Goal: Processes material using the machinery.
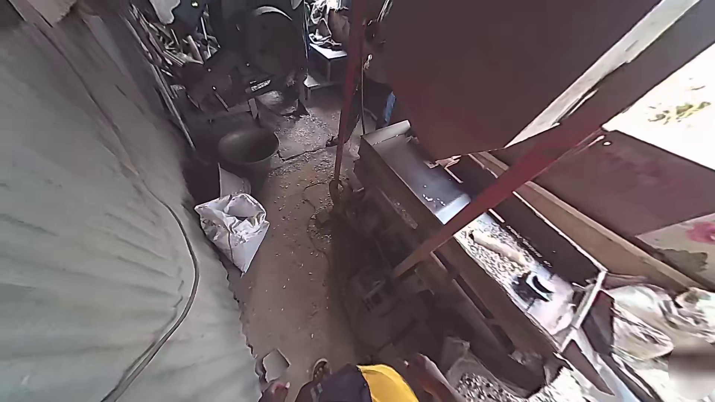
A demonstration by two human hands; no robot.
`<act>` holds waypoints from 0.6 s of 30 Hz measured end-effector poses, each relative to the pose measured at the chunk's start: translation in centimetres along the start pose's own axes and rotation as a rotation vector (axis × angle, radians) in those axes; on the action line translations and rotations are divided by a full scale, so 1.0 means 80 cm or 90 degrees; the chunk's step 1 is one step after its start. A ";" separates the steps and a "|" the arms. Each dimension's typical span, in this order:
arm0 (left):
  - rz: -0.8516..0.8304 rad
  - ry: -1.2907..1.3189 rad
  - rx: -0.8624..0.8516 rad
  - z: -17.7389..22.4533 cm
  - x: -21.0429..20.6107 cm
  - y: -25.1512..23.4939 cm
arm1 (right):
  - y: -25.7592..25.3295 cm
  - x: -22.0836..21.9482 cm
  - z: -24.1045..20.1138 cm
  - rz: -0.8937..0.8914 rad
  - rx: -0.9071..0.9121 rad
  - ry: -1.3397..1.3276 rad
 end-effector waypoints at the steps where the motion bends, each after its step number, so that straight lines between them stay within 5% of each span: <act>1: 0.003 -0.001 0.002 0.003 -0.002 0.005 | 0.000 0.000 0.002 -0.002 0.000 0.000; 18: -0.003 -0.037 -0.022 0.026 -0.088 0.044 | -0.037 0.027 0.151 0.028 -0.027 -0.090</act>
Point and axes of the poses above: each hand's wrist, its own y-axis away from the middle knuckle, its own x-axis out of the back of the hand, z = x × y, the point moved 4 cm from there along -y, towards the middle knuckle, and after that the axes turned 12 degrees about -x, right-handed, at the moved point
